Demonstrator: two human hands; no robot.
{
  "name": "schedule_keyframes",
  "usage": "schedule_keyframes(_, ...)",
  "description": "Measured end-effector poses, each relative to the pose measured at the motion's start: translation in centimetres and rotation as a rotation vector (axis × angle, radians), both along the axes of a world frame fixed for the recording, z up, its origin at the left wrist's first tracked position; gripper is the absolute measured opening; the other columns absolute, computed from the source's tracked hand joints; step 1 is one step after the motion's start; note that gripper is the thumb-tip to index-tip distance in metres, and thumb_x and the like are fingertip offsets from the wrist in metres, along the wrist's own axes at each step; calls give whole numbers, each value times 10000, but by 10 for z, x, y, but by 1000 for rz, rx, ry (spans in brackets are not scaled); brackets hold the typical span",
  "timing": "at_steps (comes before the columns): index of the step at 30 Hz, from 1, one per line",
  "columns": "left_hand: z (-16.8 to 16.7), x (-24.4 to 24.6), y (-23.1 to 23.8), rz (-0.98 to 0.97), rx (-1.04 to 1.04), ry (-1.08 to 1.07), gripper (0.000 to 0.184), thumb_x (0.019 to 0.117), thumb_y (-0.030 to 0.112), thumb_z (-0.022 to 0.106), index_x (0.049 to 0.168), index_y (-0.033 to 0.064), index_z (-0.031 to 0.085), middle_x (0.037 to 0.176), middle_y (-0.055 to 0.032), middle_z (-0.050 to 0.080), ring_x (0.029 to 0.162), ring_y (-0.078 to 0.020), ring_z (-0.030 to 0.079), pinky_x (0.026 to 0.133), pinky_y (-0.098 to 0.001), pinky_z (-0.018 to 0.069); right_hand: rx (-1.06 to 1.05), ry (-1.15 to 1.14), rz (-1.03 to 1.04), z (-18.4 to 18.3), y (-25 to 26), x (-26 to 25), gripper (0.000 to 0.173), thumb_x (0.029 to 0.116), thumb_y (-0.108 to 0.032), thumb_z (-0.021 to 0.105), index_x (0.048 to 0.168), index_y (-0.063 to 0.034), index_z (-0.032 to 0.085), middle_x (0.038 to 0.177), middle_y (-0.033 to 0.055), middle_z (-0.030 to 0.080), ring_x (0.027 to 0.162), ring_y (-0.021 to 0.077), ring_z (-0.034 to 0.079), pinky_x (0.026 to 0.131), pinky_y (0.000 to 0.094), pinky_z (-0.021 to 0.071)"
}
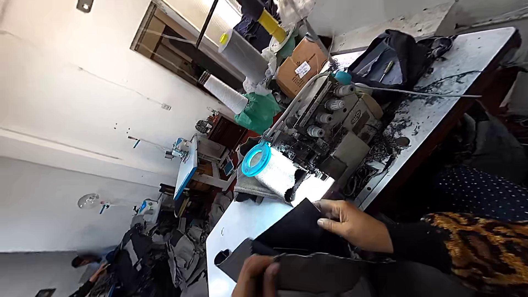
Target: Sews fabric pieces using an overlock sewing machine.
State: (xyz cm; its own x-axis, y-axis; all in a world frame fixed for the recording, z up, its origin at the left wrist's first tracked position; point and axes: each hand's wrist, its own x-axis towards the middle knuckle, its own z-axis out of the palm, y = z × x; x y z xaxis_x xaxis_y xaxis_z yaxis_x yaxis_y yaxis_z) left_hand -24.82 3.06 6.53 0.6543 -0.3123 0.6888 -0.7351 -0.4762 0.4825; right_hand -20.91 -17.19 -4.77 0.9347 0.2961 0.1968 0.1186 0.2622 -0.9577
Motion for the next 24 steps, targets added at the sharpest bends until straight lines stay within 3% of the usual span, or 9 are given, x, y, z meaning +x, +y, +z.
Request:
schedule_keyframes(3,-36,22,-20,-7,37,-41,92,924,170,726,889,86,713,856,53,702,828,27,664,773,-143,568,45,-6,103,8,2,-7,342,1018,-82,535,1345,10,570,1019,83,716,842,52,673,811,255,558)
schedule_keyframes(8,-60,41,-23,60,-17,-19,107,887,126,732,839,42,685,993,-38,739,1053,-64,688,931,-202,560,7,-71,129,15,1,-16,335,1022,-76,513,1343,-4,575,981,82,713,795,43,650,765,235,540)
schedule_keyframes(12,-49,25,-8,105,-52,38,66,867,20,722,857,-6,662,811,10,726,775,-3,699,742,-175,601,-45,-94,114,25,21,-24,295,985,-68,538,1275,-15,546,814,47,650,683,67,599,683,266,515)
schedule_keyframes(15,-35,-12,24,281,-62,-48,94,845,-22,727,905,-15,655,790,43,716,742,21,682,725,-160,594,-22,-195,164,29,57,-35,176,963,-52,536,1135,-14,546,768,20,601,642,51,558,626,234,481)
schedule_keyframes(18,-13,-71,57,517,-83,-134,253,877,-52,677,1109,-30,580,838,103,731,773,43,694,751,-178,607,-125,-479,338,27,87,-56,324,1008,-244,556,1135,36,655,871,198,703,762,306,701,676,494,554)
schedule_keyframes(19,0,-89,63,605,-87,-187,275,879,-53,671,1131,-23,565,857,124,719,790,55,688,767,-178,605,-232,-534,449,27,92,-64,429,1019,-346,564,1188,42,636,983,247,699,891,394,707,757,588,550)
schedule_keyframes(21,33,-116,60,712,-70,-321,275,896,-40,672,1129,31,546,940,159,691,848,68,679,810,-174,599,-468,-554,686,23,98,-74,471,1032,-340,582,1265,67,628,1392,290,575,1273,477,569,1024,663,441)
schedule_keyframes(22,47,-123,52,719,-49,-397,281,907,-30,673,1121,84,530,975,179,680,874,77,675,822,-159,595,-535,-549,746,19,100,-75,418,1031,-279,584,1223,86,652,1459,284,526,1333,487,511,1060,671,396)
schedule_keyframes(24,65,-118,33,653,16,-539,296,923,-9,678,1113,155,520,998,200,683,896,87,673,830,-134,584,-502,-563,743,16,90,-68,304,1020,-157,576,1050,128,675,1218,317,639,1170,495,598,972,644,449)
